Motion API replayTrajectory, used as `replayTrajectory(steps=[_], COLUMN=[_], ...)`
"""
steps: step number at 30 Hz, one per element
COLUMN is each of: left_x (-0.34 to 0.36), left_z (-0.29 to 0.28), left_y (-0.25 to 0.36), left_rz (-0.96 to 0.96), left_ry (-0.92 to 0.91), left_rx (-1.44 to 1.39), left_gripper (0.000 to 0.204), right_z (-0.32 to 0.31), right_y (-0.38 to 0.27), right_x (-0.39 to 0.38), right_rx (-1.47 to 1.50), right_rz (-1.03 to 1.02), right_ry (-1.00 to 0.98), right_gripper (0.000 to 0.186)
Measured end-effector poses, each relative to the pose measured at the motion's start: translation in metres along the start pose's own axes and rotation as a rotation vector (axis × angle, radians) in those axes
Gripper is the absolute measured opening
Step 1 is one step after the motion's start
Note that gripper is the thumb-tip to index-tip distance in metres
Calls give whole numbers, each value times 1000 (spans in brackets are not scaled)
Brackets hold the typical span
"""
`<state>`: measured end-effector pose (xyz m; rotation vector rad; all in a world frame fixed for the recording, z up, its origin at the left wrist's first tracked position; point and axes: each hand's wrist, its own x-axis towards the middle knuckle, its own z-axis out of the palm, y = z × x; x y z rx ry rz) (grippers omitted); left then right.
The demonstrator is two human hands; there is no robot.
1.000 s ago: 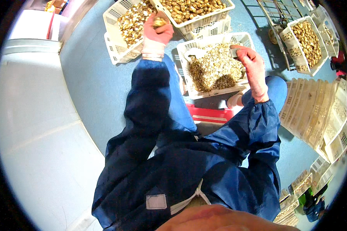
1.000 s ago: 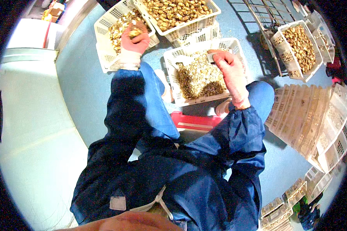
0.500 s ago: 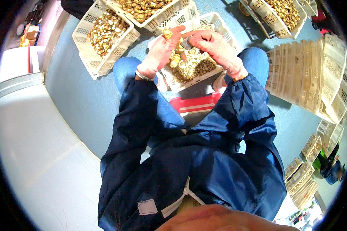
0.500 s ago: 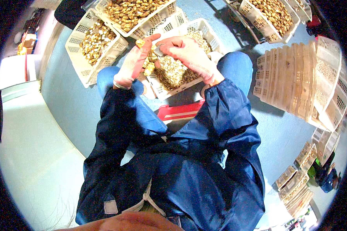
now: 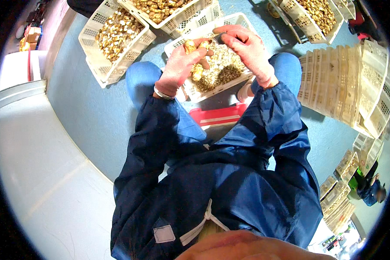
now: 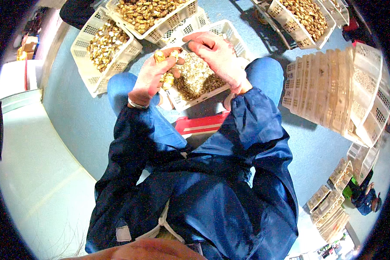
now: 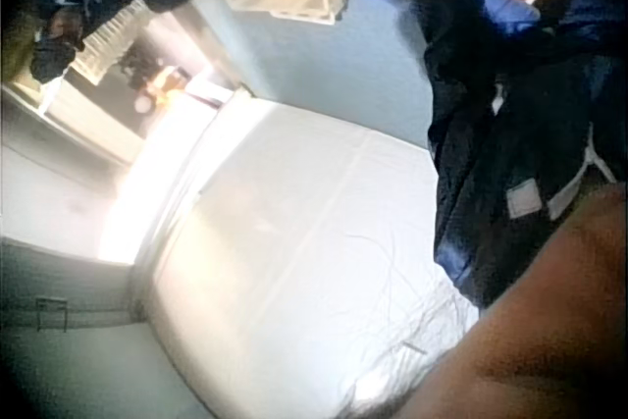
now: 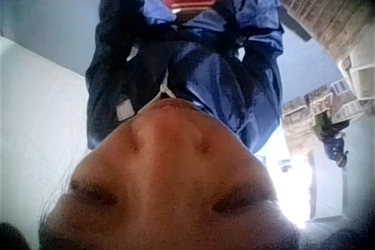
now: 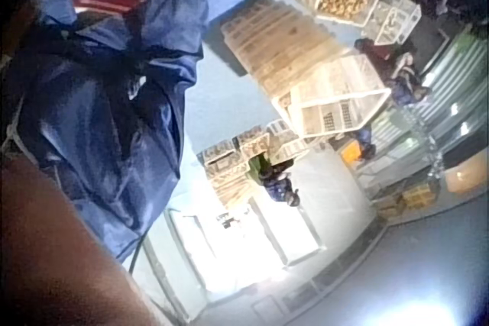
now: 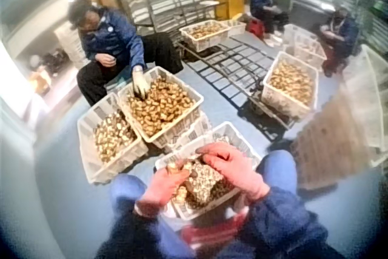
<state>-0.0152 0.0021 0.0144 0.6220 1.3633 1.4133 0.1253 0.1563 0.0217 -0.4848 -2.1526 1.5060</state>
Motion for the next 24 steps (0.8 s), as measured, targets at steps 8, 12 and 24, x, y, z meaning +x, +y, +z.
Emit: replayTrajectory(steps=[8,12,24], left_x=[4,7,2], left_z=[1,-1,0], left_y=[-12,-19,-18], left_rz=[36,72,26], left_ry=[87,93,49], left_rx=[92,76,62], left_gripper=[33,33,36], right_z=[1,11,0], right_y=[5,2,7], right_x=[3,-1,5], right_rx=[-107,-115,-105], right_rz=[-129,-114,-88], right_ry=[-34,-96,-70], right_gripper=[15,16,18])
